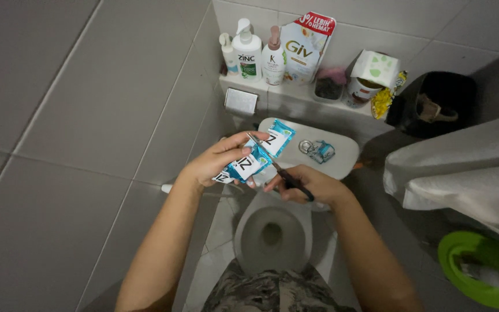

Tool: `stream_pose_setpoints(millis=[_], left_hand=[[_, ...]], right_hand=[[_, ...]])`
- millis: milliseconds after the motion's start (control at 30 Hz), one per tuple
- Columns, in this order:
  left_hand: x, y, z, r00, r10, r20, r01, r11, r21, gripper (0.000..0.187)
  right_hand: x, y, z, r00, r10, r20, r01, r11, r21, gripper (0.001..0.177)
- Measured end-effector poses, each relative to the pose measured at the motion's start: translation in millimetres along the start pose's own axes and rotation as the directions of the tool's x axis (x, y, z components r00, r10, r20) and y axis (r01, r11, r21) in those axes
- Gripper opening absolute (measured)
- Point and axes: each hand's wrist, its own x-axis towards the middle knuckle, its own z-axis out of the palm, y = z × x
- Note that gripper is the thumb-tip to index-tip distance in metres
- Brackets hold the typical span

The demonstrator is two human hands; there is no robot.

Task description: Using a pair of scissors to cut apart and open several plastic shampoo sachets in a bathroom.

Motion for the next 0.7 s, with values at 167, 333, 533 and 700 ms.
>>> stream_pose_setpoints(millis=[167,333,533,700], left_hand=[[4.0,-5.3,-1.6,1.0,0.018,-0.006,-0.019,0.999,-0.035,0.048],[0.9,-9.0,-8.2,0.991,0.02,-0.132,-0.012,0.998,0.06,0.046],[-1.6,-28.8,-22.8,1.0,-0.007,-0.002,0.007,0.997,0.078,0.046],[7.9,-36.5,-19.6,0.991,-0.109,-0.076,0.123,0.967,0.222,0.045]], right_hand=[[-2.7,4.2,-4.0,0.999,-0.009,0.052,0.009,1.0,0.01,0.05],[-38.1,58.8,-54.7,0.983,0.182,-0.03,-0.16,0.923,0.348,0.064],[-7.3,-24.9,-40.1,0.853,-0.216,-0.475,0.379,0.881,0.281,0.042],[36.9,2.5,-43.0,0.832,-0.041,-0.553,0.208,0.947,0.243,0.042]])
